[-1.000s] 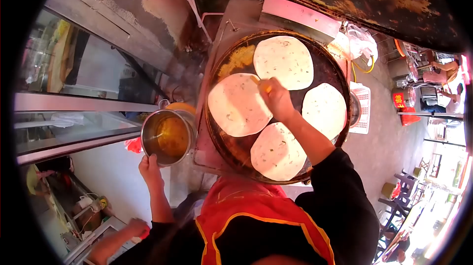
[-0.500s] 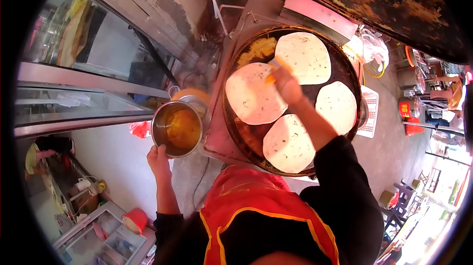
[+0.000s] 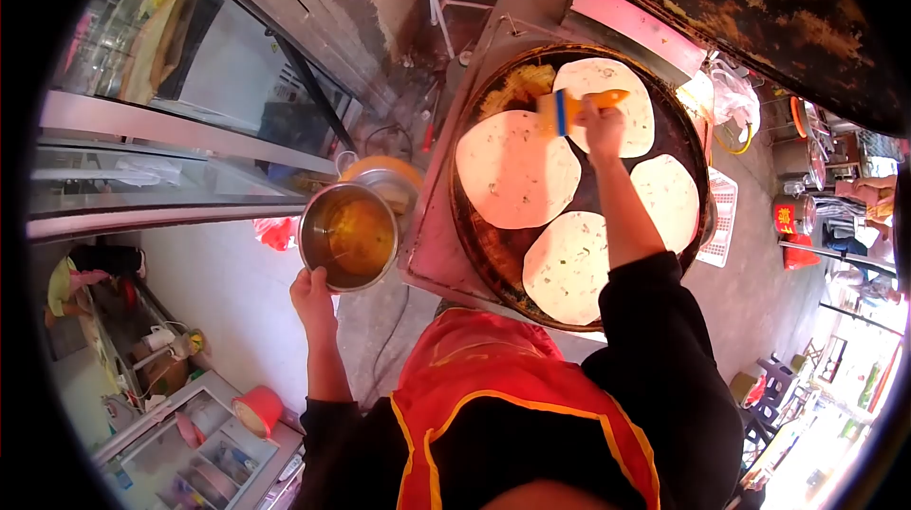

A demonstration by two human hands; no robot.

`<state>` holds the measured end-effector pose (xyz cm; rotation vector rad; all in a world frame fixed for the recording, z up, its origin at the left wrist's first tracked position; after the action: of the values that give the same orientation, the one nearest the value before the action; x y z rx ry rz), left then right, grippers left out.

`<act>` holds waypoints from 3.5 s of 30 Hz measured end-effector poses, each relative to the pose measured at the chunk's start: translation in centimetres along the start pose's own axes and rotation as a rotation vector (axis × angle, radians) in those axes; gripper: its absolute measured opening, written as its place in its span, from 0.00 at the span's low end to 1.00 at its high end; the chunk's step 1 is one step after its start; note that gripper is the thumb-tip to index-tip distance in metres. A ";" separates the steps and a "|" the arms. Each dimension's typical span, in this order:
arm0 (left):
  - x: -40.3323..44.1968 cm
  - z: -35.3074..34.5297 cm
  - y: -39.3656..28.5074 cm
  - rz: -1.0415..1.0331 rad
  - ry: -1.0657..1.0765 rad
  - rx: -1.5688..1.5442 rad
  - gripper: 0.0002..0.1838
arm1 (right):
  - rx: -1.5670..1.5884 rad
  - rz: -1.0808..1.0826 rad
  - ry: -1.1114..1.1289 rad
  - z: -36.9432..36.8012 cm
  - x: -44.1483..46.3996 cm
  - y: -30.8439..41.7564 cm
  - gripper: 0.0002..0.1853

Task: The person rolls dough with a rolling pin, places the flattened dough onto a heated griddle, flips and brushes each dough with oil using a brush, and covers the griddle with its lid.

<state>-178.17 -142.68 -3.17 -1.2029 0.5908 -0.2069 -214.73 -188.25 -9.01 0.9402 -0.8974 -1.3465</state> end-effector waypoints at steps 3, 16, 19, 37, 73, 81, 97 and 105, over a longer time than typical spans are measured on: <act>0.6 0.4 0.7 -0.010 0.024 0.015 0.08 | -0.325 0.345 -0.018 2.6 -5.0 6.5 0.11; 1.2 -1.7 -1.6 -0.035 0.086 0.026 0.10 | 0.153 -0.130 0.235 -0.8 -13.2 -1.9 0.12; 1.7 -1.7 -1.3 -0.023 0.081 0.030 0.09 | 0.051 -0.089 -0.034 6.1 -9.0 -1.6 0.11; 3.2 -5.6 -7.8 -0.915 0.314 1.057 0.17 | -0.104 0.597 0.485 0.1 -22.2 15.0 0.15; 2.1 -19.1 -9.8 -0.537 0.525 0.521 0.12 | -0.064 -0.115 -0.411 19.9 -20.8 -3.4 0.07; 1.0 -18.2 -9.0 -0.346 0.541 0.379 0.11 | -0.309 0.395 0.231 3.9 -32.4 5.9 0.09; -0.5 -20.8 -8.7 -0.368 0.607 0.410 0.11 | -0.741 0.413 0.122 11.2 -30.6 -0.6 0.22; -4.2 -25.1 -10.8 -0.615 0.641 0.657 0.12 | -0.208 0.380 -0.158 16.5 -28.0 12.5 0.08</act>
<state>-193.38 -165.09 2.31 -0.6201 0.6115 -1.2429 -226.18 -160.83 9.02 0.4787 -0.9776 -1.1675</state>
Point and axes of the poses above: each hand's wrist, its own x-axis towards the middle knuckle, its own z-axis out of the back of the hand, y = z × x, the point moved 8 cm from there along x, towards the middle knuckle, and after that the axes turned 2 degrees about -x, right-handed, at the moved point
